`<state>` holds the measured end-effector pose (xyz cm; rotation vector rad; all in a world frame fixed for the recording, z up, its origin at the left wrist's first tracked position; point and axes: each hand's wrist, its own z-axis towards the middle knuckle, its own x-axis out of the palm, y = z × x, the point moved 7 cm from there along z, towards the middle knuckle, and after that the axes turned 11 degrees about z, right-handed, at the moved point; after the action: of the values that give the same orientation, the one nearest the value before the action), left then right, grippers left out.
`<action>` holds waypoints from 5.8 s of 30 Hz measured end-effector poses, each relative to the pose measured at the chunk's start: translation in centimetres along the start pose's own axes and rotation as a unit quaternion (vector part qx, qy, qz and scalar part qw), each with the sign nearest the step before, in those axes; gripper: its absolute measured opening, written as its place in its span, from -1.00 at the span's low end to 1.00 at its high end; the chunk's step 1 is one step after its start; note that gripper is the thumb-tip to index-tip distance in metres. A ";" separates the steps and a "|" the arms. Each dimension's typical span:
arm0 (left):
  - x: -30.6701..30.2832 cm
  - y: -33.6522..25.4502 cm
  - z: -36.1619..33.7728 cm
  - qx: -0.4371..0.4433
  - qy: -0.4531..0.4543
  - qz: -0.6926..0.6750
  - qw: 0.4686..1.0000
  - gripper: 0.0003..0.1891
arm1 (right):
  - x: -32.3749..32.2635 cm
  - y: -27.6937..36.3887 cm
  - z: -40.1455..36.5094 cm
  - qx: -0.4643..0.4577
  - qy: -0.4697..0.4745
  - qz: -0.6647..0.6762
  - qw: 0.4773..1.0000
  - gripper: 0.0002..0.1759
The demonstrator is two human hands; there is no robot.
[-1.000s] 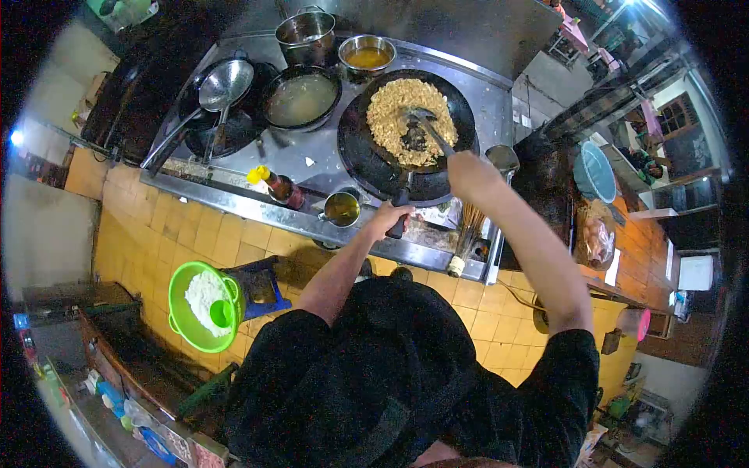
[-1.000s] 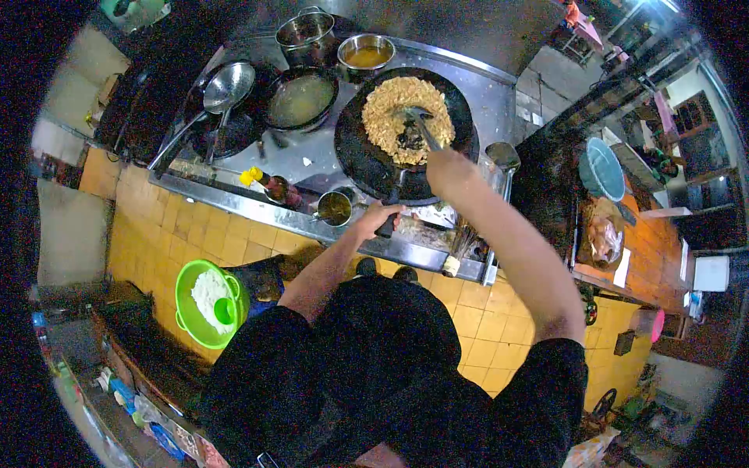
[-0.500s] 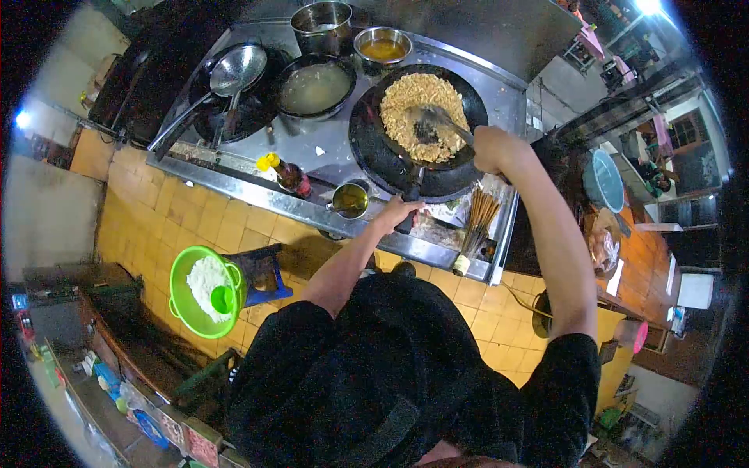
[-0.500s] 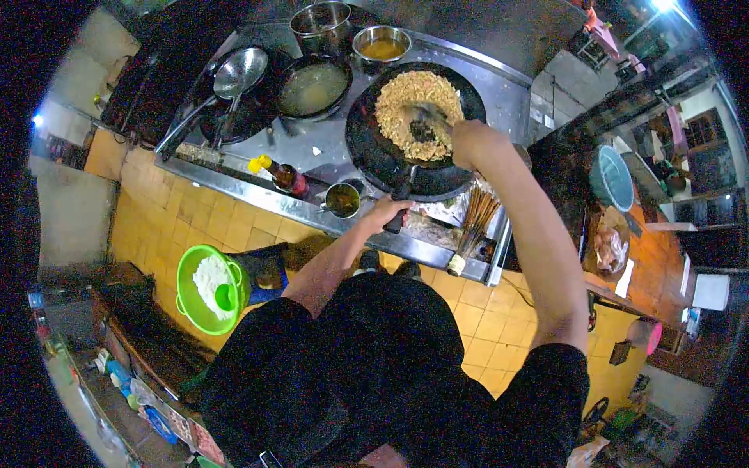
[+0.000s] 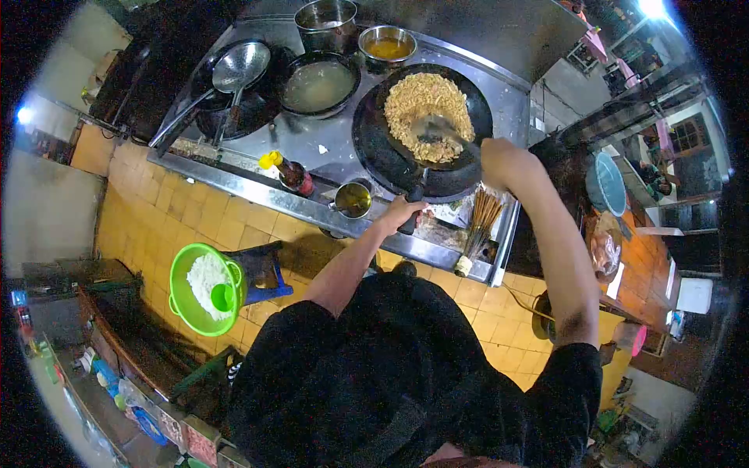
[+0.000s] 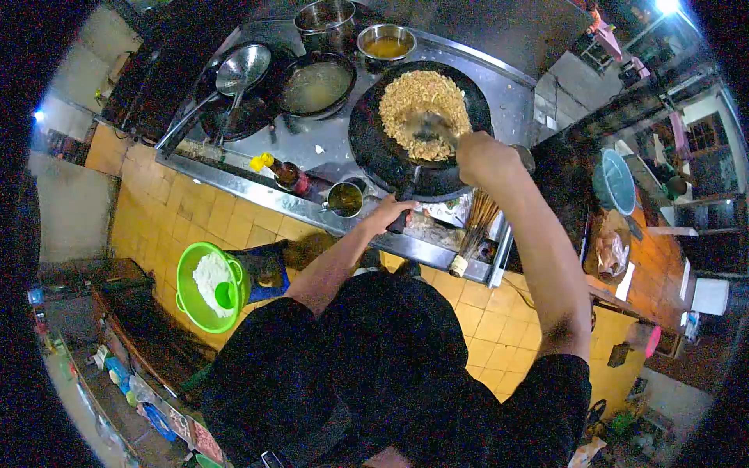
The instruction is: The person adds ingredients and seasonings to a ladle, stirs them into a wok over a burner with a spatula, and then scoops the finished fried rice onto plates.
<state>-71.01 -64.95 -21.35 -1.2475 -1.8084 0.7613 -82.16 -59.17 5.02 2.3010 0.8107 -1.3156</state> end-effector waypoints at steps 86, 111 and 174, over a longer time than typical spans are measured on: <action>-0.7 1.0 1.8 -0.034 0.002 0.007 0.999 -0.82 | 8.5 -8.5 -5.8 -0.055 -0.143 0.378 0.913 -0.52; 5.9 -2.9 -5.8 -0.095 0.020 -0.067 0.993 -0.80 | 10.7 -6.2 -12.8 0.020 -0.056 0.237 0.970 -0.47; 5.9 0.1 -10.8 -0.154 0.052 -0.059 0.985 -0.86 | 10.8 -7.1 -17.2 0.072 -0.239 0.300 0.921 -0.44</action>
<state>-62.79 -58.98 -14.43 -1.3330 -1.9455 0.3516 -71.11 -40.69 3.97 1.9444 -0.1522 -1.5520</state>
